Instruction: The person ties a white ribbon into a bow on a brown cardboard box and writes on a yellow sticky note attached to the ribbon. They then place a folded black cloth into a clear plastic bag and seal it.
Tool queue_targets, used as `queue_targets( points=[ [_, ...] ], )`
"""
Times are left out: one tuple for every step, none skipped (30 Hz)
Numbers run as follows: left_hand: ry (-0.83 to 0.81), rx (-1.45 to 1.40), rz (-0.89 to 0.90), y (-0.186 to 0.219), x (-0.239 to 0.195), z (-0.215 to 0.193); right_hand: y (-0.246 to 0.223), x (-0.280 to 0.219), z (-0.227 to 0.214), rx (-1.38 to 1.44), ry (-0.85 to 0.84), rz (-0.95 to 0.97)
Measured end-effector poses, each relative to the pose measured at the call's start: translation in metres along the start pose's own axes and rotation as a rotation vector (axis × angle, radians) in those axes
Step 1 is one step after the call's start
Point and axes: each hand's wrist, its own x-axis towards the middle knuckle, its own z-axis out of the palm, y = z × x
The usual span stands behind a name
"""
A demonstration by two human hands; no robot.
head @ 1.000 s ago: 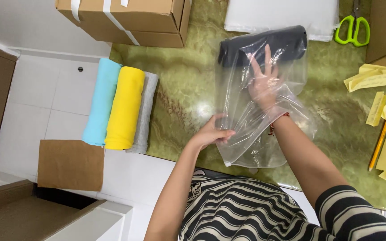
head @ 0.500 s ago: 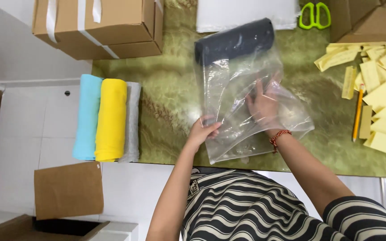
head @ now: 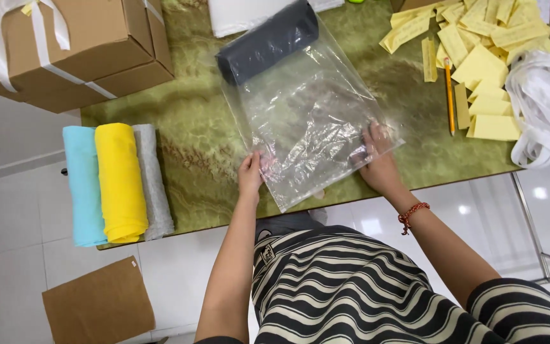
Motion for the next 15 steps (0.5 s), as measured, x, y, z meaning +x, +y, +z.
queue_targets(
  points=[
    [-0.005,0.005,-0.008,-0.004,-0.003,-0.001,0.007,-0.011,0.002,-0.003,-0.004,0.009],
    [-0.005,-0.003,0.014,-0.004,-0.003,-0.001,0.014,-0.016,0.005,-0.036,0.01,0.013],
    [-0.006,-0.011,0.035,-0.004,-0.002,-0.001,0.022,-0.021,0.009,-0.069,0.024,0.016],
    [-0.008,-0.009,0.034,0.001,-0.008,0.002,0.02,-0.026,0.006,-0.069,0.023,0.019],
    [-0.027,-0.048,0.03,0.006,-0.014,0.006,0.019,-0.03,0.004,-0.038,0.024,0.05],
    [-0.045,-0.087,0.024,0.01,-0.021,0.008,0.017,-0.035,0.003,-0.005,0.022,0.082],
    [-0.045,-0.085,0.021,0.01,-0.024,0.006,0.018,-0.039,0.002,-0.005,0.02,0.085],
    [-0.065,-0.098,0.022,0.013,-0.025,0.006,0.02,-0.039,0.0,0.02,-0.046,0.13],
    [-0.084,-0.11,0.024,0.016,-0.027,0.006,0.022,-0.039,-0.002,0.045,-0.112,0.175],
    [-0.084,-0.112,0.025,0.014,-0.025,0.004,0.05,-0.038,0.01,0.045,-0.111,0.173],
    [-0.081,-0.118,0.018,0.013,-0.023,0.002,0.078,-0.037,0.022,-0.064,-0.159,0.285],
    [-0.077,-0.126,0.012,0.012,-0.021,0.0,0.106,-0.035,0.034,-0.174,-0.204,0.394],
    [-0.076,-0.129,0.015,0.001,-0.007,-0.006,0.097,-0.028,0.015,-0.175,-0.202,0.39],
    [-0.028,-0.138,0.025,-0.01,0.007,-0.011,0.088,-0.021,-0.004,-0.144,-0.159,0.453],
    [0.02,-0.147,0.035,-0.02,0.022,-0.018,0.078,-0.013,-0.022,-0.114,-0.117,0.515]
  ],
)
